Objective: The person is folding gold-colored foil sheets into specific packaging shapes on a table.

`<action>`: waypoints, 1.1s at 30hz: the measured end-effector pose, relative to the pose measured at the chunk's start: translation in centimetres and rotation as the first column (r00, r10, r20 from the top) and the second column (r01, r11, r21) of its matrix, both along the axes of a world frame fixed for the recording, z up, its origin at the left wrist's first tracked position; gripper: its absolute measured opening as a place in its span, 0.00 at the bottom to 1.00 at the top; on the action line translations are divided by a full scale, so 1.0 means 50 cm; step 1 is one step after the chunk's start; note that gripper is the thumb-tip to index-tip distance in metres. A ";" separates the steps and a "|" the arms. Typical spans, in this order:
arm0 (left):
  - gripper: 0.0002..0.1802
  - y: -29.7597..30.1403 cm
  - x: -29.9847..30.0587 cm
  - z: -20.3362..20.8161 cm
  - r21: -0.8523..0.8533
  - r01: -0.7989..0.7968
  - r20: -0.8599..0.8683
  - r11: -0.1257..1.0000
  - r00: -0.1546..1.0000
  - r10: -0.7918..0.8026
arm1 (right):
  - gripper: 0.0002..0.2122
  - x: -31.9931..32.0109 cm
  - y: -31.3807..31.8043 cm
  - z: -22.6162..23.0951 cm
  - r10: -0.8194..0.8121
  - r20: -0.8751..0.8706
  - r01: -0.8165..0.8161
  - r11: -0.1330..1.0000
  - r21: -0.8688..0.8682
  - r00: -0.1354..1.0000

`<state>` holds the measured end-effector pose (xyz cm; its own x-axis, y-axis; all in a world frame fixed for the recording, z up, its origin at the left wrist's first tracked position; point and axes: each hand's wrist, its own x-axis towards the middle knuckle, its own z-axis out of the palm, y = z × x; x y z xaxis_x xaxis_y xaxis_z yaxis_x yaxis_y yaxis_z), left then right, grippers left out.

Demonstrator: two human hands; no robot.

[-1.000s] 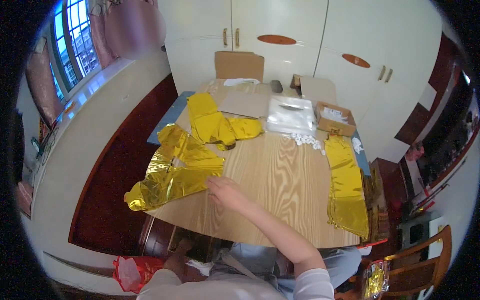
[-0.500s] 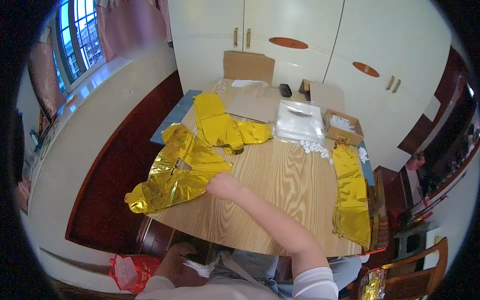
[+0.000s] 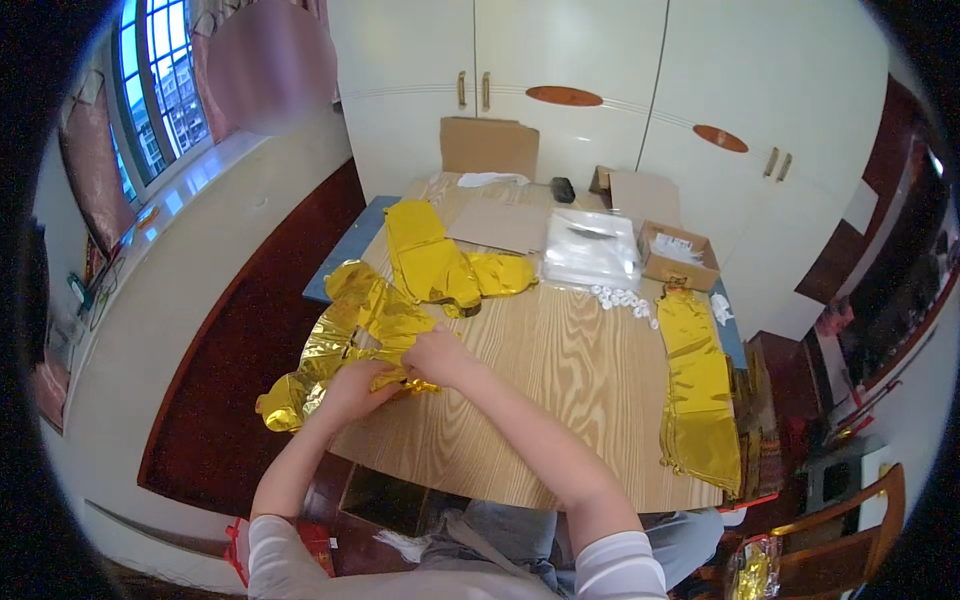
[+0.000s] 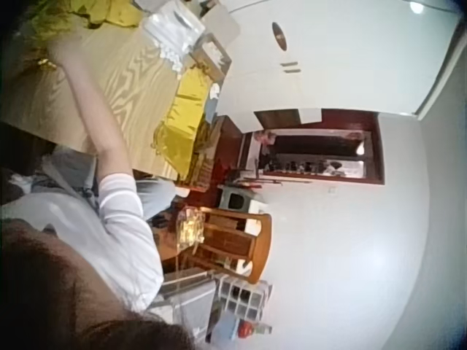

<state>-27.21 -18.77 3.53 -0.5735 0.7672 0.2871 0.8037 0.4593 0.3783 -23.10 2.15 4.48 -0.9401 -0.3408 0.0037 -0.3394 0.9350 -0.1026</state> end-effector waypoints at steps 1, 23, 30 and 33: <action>0.19 0.021 -0.004 0.006 -0.076 -0.015 0.055 0.997 0.998 0.019 | 0.07 0.001 0.003 -0.007 -0.003 -0.013 0.003 1.000 0.012 1.000; 0.13 0.063 -0.031 -0.064 -0.085 0.087 0.085 0.993 0.993 -0.080 | 0.08 0.055 0.036 -0.092 0.078 -0.016 -0.077 0.996 0.051 0.997; 0.14 0.060 -0.027 -0.044 -0.159 0.097 0.100 0.982 0.992 -0.081 | 0.07 0.033 0.028 -0.066 0.058 -0.046 -0.057 0.998 0.020 0.997; 0.14 0.061 -0.030 -0.041 -0.150 0.101 0.126 0.983 0.989 -0.082 | 0.07 0.032 0.032 -0.068 0.042 -0.066 -0.044 0.999 -0.030 0.997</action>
<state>-28.69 -15.72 1.47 -0.5218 0.8479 0.0939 0.7987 0.4468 0.4031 -21.51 3.76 1.11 -0.9220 -0.3795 0.0763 -0.3860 0.9161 -0.1081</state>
